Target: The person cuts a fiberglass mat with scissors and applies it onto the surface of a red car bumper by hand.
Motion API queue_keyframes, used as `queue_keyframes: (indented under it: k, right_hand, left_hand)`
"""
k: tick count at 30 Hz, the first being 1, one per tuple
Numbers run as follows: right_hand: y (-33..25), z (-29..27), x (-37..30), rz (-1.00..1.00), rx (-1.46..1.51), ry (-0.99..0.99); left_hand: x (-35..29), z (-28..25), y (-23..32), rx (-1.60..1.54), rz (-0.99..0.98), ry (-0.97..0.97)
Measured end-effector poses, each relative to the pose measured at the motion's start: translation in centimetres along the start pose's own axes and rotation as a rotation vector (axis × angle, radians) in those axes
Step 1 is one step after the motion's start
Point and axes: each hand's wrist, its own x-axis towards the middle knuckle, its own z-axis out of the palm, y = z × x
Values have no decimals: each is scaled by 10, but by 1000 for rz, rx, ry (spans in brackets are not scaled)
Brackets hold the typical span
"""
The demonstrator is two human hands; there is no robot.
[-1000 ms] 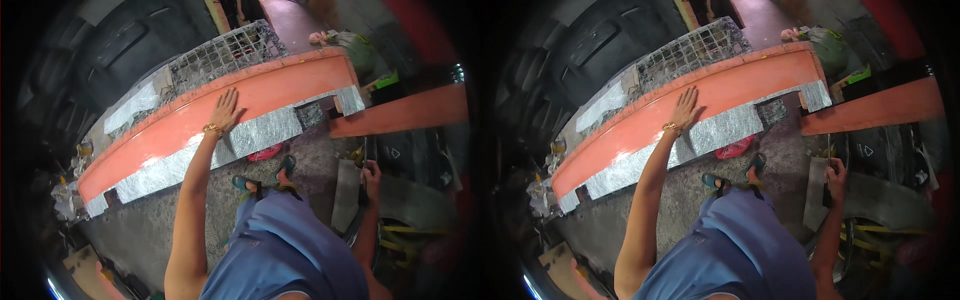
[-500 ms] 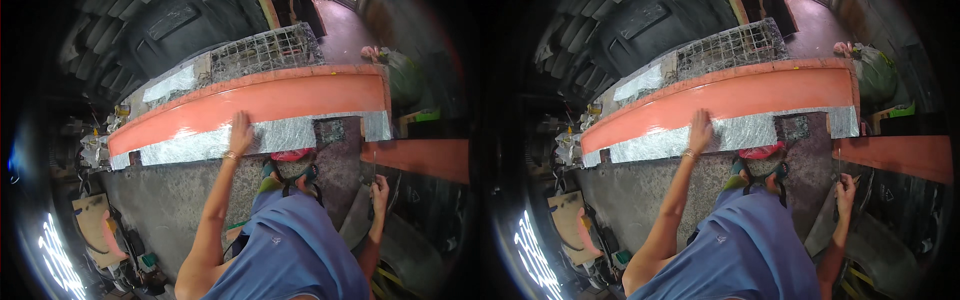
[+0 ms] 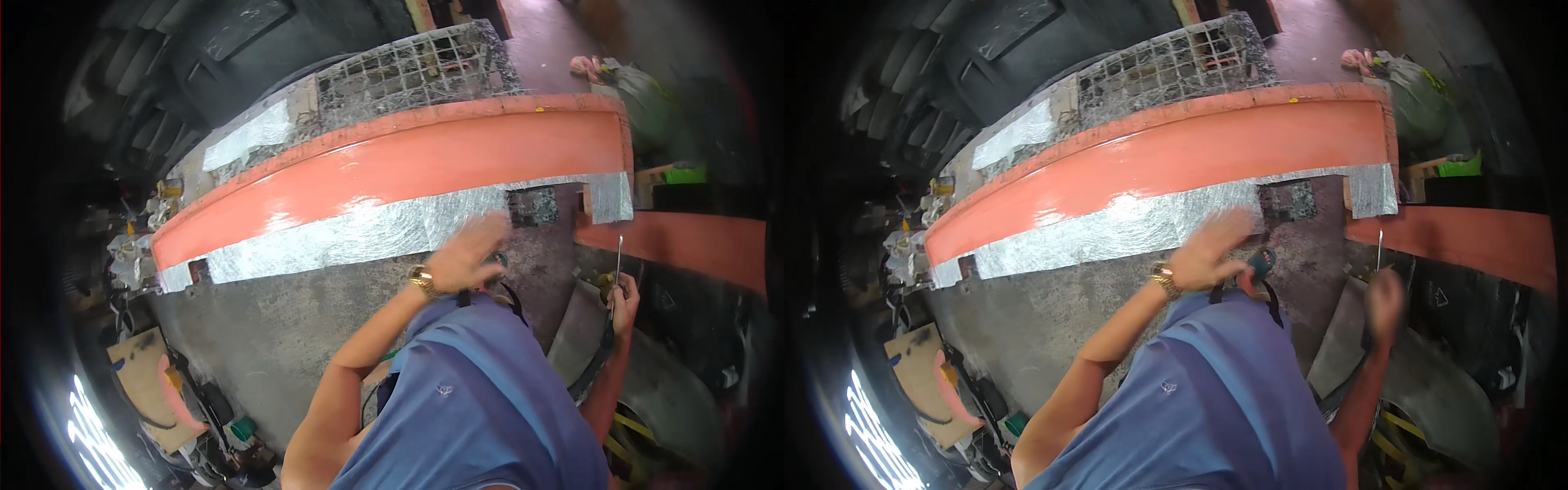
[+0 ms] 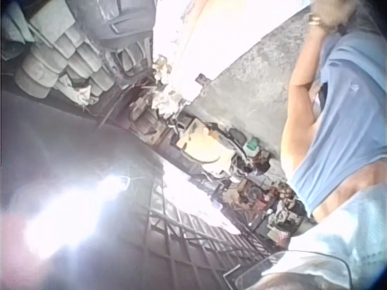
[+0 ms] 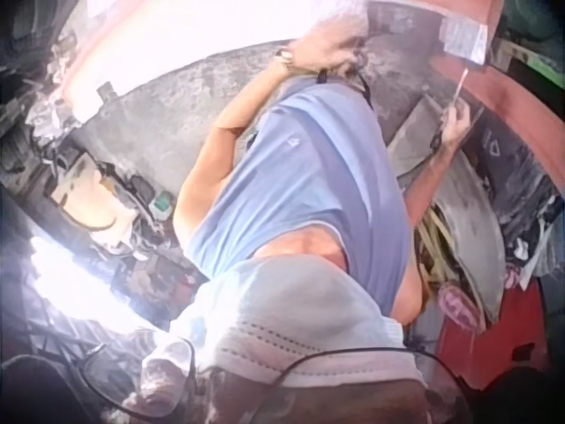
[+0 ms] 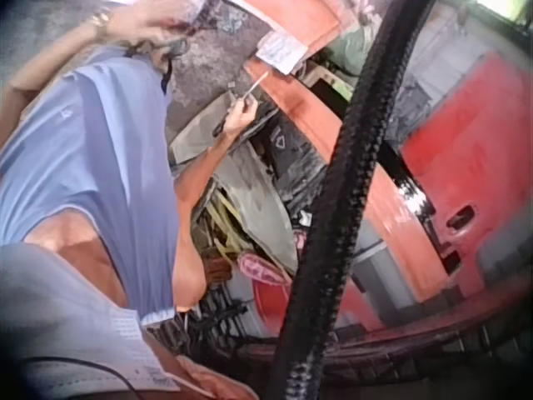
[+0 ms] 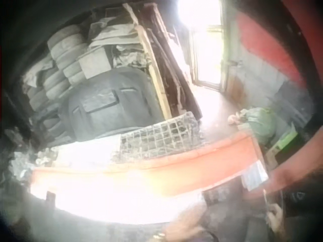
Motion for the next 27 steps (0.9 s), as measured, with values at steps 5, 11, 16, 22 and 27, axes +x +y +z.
queue_keyframes:
  k: [5,11,16,22,27]
  right_hand:
    - [21,7,-13,118,-91,24]
    - [31,35,-30,195,-81,52]
    - [38,43,-37,173,-112,70]
    - [32,52,-38,182,-120,87]
    - [30,59,-34,179,-107,82]
  left_hand:
    - [-66,-56,-154,513,-156,155]
    - [-20,-77,-156,454,8,-122]
    - [-38,-74,-164,461,21,-176]
    - [-78,-68,-142,474,-92,-96]
    - [-108,-54,-126,451,-141,-68]
